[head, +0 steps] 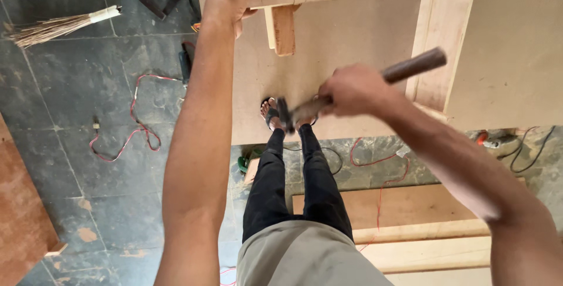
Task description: The person assembles wooden structures on a workshop floor by aligning plywood boards and hammering nails into marked lines. They use a hammer to drive nails into joints and a chisel to adjust the positioning of wood pieces.
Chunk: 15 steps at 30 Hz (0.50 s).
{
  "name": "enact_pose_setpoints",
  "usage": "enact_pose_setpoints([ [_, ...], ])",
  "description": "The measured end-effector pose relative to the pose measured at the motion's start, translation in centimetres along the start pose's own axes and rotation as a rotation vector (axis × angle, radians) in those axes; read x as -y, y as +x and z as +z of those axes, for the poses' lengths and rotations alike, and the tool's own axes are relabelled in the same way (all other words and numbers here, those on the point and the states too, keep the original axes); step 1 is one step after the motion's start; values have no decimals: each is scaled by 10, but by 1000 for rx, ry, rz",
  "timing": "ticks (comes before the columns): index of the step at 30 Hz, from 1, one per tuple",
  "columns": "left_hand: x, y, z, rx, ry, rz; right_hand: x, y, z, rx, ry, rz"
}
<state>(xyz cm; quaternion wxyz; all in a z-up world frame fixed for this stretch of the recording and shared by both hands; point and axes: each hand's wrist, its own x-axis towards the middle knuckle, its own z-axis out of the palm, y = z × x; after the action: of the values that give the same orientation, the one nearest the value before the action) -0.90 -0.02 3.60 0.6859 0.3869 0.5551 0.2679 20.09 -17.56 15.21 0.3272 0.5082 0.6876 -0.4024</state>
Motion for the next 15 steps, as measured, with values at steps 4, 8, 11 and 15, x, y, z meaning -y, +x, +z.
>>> enact_pose_setpoints([
  [4,-7,-2,5,-27,28,23,-11,-3,-6,-363,134,23],
  [8,-12,-3,3,-18,78,-65,9,-15,4,-226,35,-90],
  [11,-12,-3,0,-39,72,-69,0,-17,-9,-95,46,-37],
  [15,-11,0,-1,-30,70,-85,-19,-13,-6,-292,337,112],
])
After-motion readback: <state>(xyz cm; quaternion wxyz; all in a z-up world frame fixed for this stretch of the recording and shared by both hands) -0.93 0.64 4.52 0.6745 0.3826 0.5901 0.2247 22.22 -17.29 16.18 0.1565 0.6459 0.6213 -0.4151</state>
